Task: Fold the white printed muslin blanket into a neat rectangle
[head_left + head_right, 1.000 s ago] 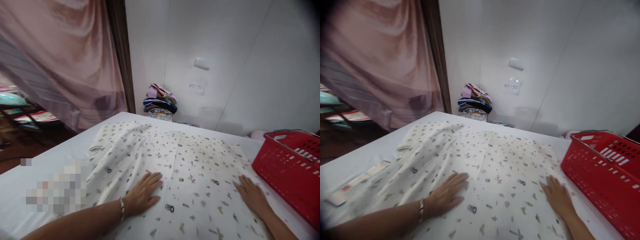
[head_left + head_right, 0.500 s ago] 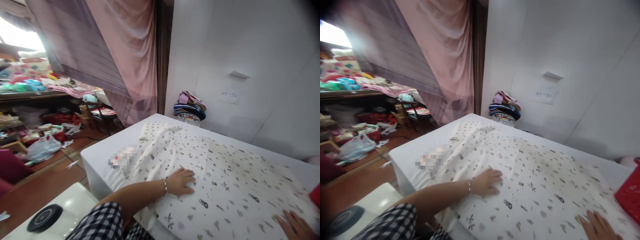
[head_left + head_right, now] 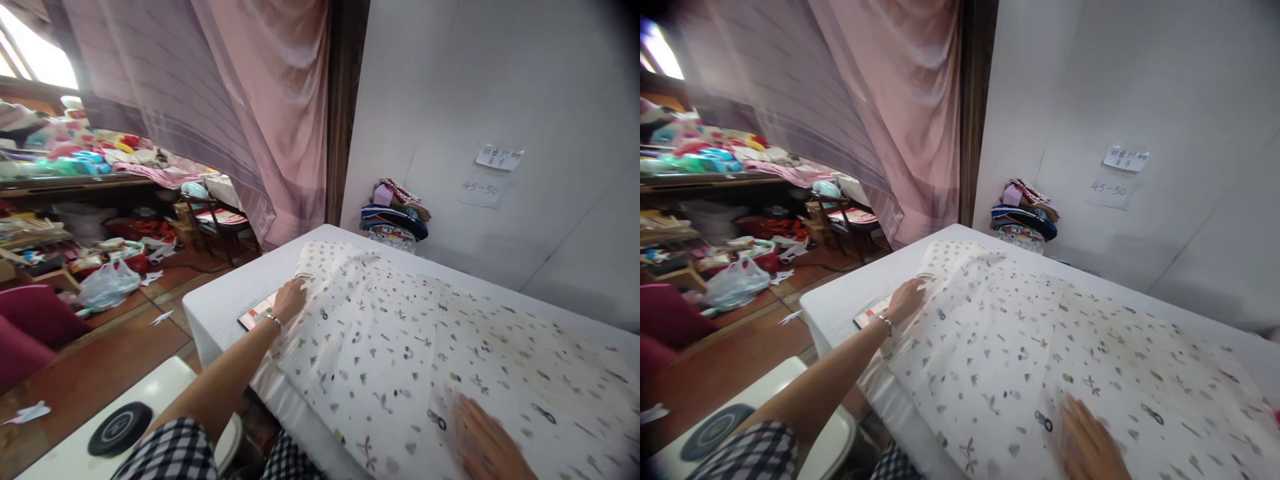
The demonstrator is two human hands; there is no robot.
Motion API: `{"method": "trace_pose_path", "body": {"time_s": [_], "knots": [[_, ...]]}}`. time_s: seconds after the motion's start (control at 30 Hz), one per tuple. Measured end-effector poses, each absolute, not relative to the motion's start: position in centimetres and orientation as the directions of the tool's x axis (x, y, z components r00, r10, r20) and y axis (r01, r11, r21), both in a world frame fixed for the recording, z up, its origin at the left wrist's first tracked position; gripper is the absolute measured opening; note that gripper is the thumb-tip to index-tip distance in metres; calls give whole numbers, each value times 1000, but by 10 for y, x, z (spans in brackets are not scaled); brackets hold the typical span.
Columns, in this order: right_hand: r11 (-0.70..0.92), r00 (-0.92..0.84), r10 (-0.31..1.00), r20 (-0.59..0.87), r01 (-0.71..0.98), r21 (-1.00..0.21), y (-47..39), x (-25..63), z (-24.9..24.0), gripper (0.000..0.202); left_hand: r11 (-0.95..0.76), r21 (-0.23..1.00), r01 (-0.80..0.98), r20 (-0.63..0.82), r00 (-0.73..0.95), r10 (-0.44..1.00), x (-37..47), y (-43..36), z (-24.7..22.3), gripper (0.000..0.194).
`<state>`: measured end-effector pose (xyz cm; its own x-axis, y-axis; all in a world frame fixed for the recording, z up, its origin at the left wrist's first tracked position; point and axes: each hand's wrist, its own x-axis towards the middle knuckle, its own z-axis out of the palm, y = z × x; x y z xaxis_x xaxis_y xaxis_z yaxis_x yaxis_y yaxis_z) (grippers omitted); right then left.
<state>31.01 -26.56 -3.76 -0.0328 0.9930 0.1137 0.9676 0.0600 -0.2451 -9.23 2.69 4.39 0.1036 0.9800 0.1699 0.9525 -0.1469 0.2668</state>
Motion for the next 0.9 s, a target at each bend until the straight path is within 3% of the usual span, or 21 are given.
{"method": "trace_pose_path", "body": {"time_s": [0.13,0.27,0.6,0.9], "knots": [[199,-187,980,70,949,-243,-236,250,-14,67,-80,221,972,56,70,996,-91,49,43,27],[315,-306,949,75,927,-201,-220,216,-21,70,-68,204,977,13,67,998,-77,60,37,25],[312,-292,946,140,939,-148,-221,211,-49,69,-81,228,970,-23,88,996,-63,73,40,27],[347,-289,906,310,926,-149,-226,212,-51,57,-63,205,977,152,32,988,-81,66,66,33]]}}
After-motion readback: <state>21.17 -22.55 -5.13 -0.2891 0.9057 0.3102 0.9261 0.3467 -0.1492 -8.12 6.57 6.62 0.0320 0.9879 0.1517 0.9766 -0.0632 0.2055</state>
